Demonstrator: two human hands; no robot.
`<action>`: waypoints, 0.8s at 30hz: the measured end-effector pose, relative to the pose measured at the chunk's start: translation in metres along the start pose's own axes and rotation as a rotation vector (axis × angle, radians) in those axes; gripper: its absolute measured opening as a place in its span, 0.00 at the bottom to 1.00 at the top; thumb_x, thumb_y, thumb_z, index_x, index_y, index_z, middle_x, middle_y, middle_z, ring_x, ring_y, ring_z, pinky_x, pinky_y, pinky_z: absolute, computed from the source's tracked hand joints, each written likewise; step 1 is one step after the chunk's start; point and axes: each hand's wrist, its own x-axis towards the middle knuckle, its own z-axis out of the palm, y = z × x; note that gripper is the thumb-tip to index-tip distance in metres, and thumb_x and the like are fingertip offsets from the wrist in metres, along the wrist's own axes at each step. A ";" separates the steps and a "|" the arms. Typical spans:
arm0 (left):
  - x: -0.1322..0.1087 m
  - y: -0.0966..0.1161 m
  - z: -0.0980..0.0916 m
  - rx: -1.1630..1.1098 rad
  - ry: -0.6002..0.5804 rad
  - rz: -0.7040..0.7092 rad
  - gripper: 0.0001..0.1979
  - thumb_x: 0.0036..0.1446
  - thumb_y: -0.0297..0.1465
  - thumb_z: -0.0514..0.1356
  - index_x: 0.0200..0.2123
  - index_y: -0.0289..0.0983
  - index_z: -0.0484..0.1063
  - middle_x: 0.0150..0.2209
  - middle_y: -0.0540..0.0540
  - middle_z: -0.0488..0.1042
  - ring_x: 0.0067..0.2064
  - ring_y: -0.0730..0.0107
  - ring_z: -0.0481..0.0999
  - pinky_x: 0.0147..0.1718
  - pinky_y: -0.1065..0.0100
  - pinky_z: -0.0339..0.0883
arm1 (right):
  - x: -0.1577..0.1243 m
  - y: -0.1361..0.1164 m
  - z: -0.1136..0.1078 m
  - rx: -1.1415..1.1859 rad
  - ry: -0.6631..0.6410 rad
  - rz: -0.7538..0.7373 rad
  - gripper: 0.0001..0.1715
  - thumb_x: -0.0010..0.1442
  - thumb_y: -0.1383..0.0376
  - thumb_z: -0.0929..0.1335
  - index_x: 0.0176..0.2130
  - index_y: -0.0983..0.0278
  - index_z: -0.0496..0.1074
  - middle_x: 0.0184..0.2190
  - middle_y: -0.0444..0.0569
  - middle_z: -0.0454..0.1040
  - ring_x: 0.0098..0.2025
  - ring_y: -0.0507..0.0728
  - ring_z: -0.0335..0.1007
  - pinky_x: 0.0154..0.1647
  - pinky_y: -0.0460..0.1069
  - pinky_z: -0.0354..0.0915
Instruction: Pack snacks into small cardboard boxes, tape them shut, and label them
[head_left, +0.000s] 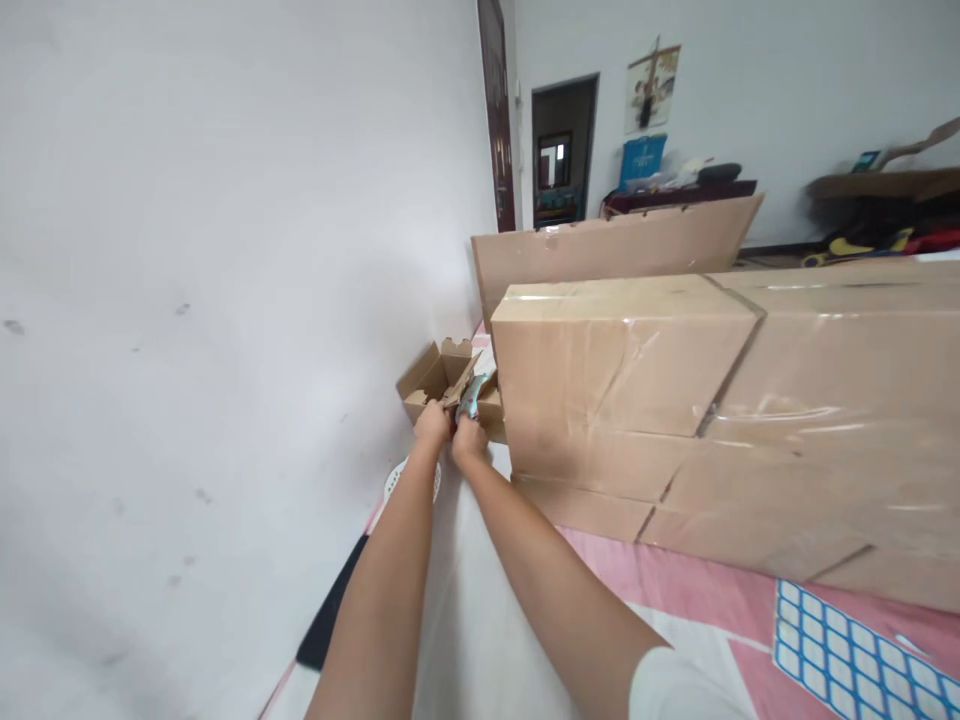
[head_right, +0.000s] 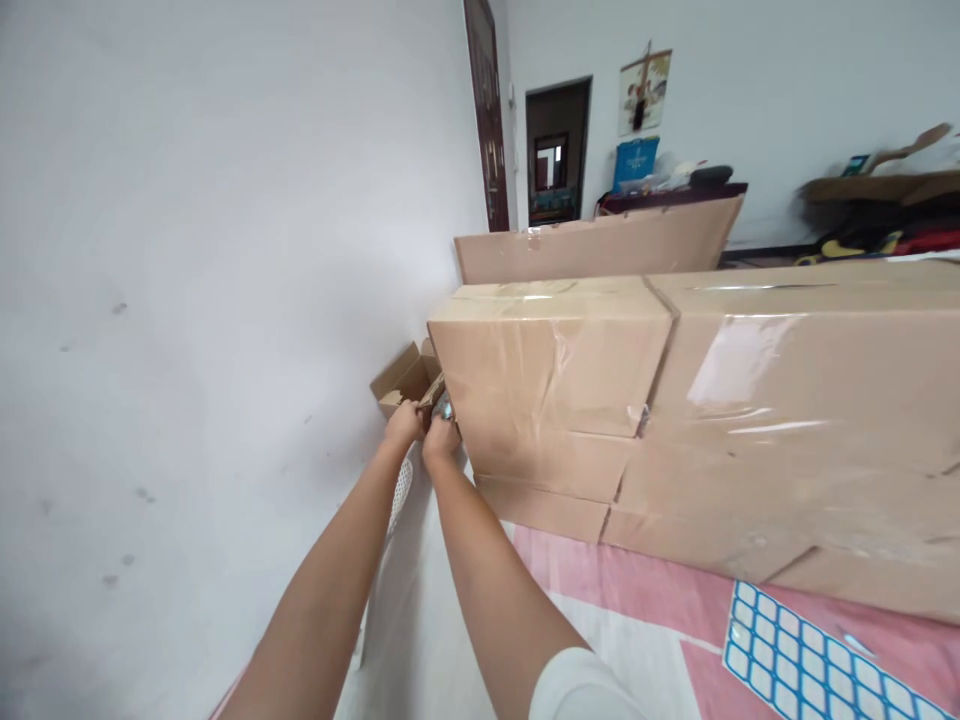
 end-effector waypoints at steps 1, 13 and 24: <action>-0.007 0.003 -0.004 0.000 0.000 0.005 0.18 0.66 0.39 0.61 0.55 0.37 0.70 0.55 0.40 0.73 0.52 0.59 0.76 0.49 0.53 0.74 | -0.005 -0.001 -0.004 0.027 0.014 -0.028 0.18 0.73 0.64 0.59 0.52 0.69 0.73 0.49 0.58 0.77 0.50 0.61 0.73 0.53 0.57 0.66; -0.227 -0.017 -0.092 -0.035 0.242 0.135 0.15 0.70 0.33 0.47 0.33 0.40 0.70 0.40 0.45 0.75 0.42 0.63 0.78 0.42 0.63 0.71 | -0.192 -0.010 -0.045 0.495 0.225 -0.544 0.16 0.69 0.67 0.56 0.31 0.58 0.64 0.35 0.51 0.72 0.43 0.61 0.67 0.48 0.55 0.65; -0.409 -0.011 -0.113 -0.258 -0.262 0.668 0.19 0.68 0.33 0.51 0.54 0.54 0.76 0.51 0.48 0.79 0.49 0.58 0.81 0.46 0.63 0.76 | -0.463 0.199 -0.221 0.581 0.310 -0.059 0.17 0.68 0.49 0.60 0.41 0.46 0.75 0.28 0.51 0.73 0.30 0.65 0.73 0.25 0.57 0.71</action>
